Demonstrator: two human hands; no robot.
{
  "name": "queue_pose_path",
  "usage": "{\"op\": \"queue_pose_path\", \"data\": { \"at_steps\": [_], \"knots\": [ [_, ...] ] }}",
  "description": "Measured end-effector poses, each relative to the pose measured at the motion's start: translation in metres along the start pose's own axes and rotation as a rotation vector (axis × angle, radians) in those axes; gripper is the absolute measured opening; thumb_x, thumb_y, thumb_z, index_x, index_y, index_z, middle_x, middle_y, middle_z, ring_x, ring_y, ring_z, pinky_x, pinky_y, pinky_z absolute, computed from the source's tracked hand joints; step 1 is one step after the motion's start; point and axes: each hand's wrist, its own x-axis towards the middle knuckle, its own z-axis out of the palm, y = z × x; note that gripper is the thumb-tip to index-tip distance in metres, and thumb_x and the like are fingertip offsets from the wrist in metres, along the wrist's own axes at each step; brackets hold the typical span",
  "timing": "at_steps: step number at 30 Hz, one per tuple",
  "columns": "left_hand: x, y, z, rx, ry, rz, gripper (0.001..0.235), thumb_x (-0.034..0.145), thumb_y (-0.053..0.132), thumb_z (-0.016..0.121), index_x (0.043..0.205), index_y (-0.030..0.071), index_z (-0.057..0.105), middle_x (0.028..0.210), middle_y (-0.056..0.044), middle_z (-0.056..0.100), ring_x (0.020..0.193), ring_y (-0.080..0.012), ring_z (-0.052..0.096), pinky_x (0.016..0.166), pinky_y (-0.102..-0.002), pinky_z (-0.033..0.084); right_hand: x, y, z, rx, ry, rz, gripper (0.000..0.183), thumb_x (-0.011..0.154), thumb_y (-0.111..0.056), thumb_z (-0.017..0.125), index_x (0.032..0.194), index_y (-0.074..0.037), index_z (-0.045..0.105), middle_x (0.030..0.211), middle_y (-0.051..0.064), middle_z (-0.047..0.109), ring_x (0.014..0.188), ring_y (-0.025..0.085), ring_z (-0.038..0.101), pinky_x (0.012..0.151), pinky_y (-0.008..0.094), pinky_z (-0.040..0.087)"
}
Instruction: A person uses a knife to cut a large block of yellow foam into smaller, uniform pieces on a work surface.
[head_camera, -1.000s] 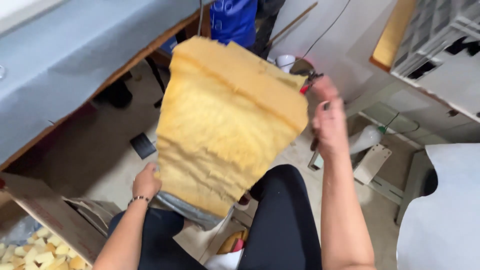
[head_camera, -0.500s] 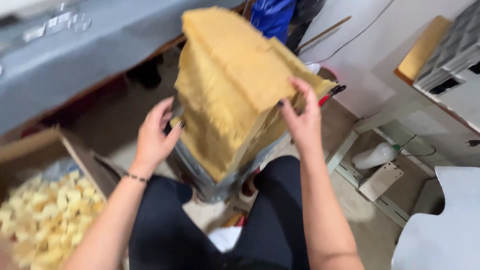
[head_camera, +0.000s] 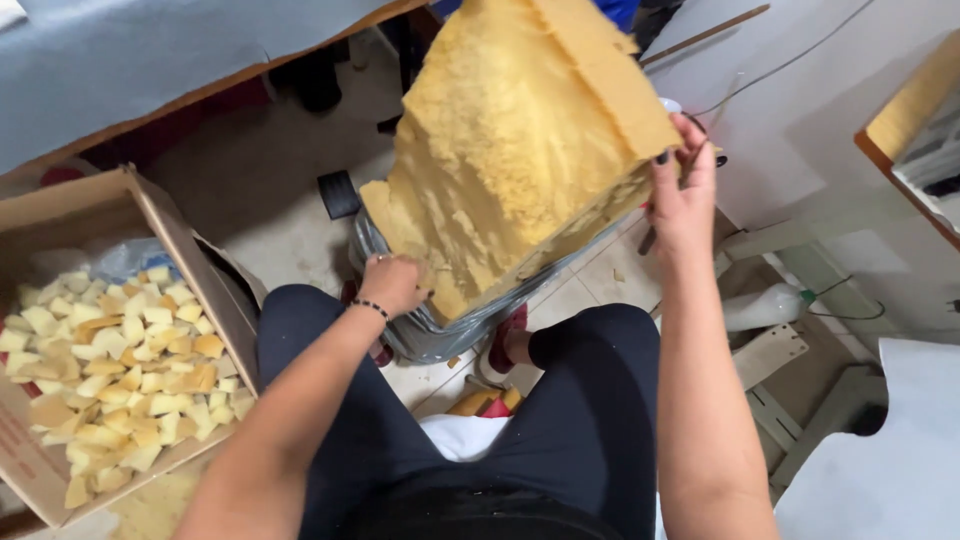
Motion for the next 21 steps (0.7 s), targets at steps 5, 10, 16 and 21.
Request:
{"op": "queue_pose_path", "data": {
  "at_steps": [5,10,16,21],
  "knots": [
    [-0.025,0.006,0.038,0.027,-0.090,0.029,0.052,0.088,0.037,0.074,0.133,0.016,0.058,0.135,-0.006,0.061,0.131,-0.0278,0.051,0.121,-0.061,0.016,0.009,0.036,-0.024,0.054,0.042,0.120,0.040,0.114,-0.042,0.058,0.149,-0.028,0.045,0.137,0.005,0.058,0.087,0.011,0.055,0.068,0.021,0.046],
    [-0.026,0.010,0.037,0.261,0.424,0.184,0.069,0.069,0.028,0.081,0.134,0.020,0.058,0.122,0.001,0.061,0.103,-0.0207,0.059,0.096,-0.041,0.041,0.013,-0.016,-0.012,-0.110,0.054,0.303,0.055,0.101,-0.057,0.057,0.146,-0.026,0.047,0.116,-0.012,0.058,0.061,-0.002,0.036,0.048,0.016,0.032],
    [0.003,-0.003,0.041,0.128,0.108,0.120,0.029,0.085,0.001,0.053,0.103,0.018,0.067,0.100,-0.002,0.067,0.092,-0.0287,0.064,0.087,-0.047,0.040,0.002,-0.017,-0.014,-0.037,0.019,0.258,0.049,0.105,-0.057,0.055,0.144,-0.029,0.045,0.122,-0.015,0.047,0.057,0.002,0.026,0.047,0.021,0.024],
    [-0.020,0.026,-0.106,-0.417,0.569,0.234,0.023,0.092,0.000,0.055,0.112,0.004,0.064,0.095,-0.014,0.064,0.080,-0.0318,0.065,0.063,-0.045,0.053,-0.026,-0.060,0.006,-0.116,0.012,0.161,0.056,0.104,-0.054,0.060,0.145,-0.019,0.043,0.114,-0.006,0.057,0.060,0.001,0.036,0.045,0.021,0.031]
  ]
}}
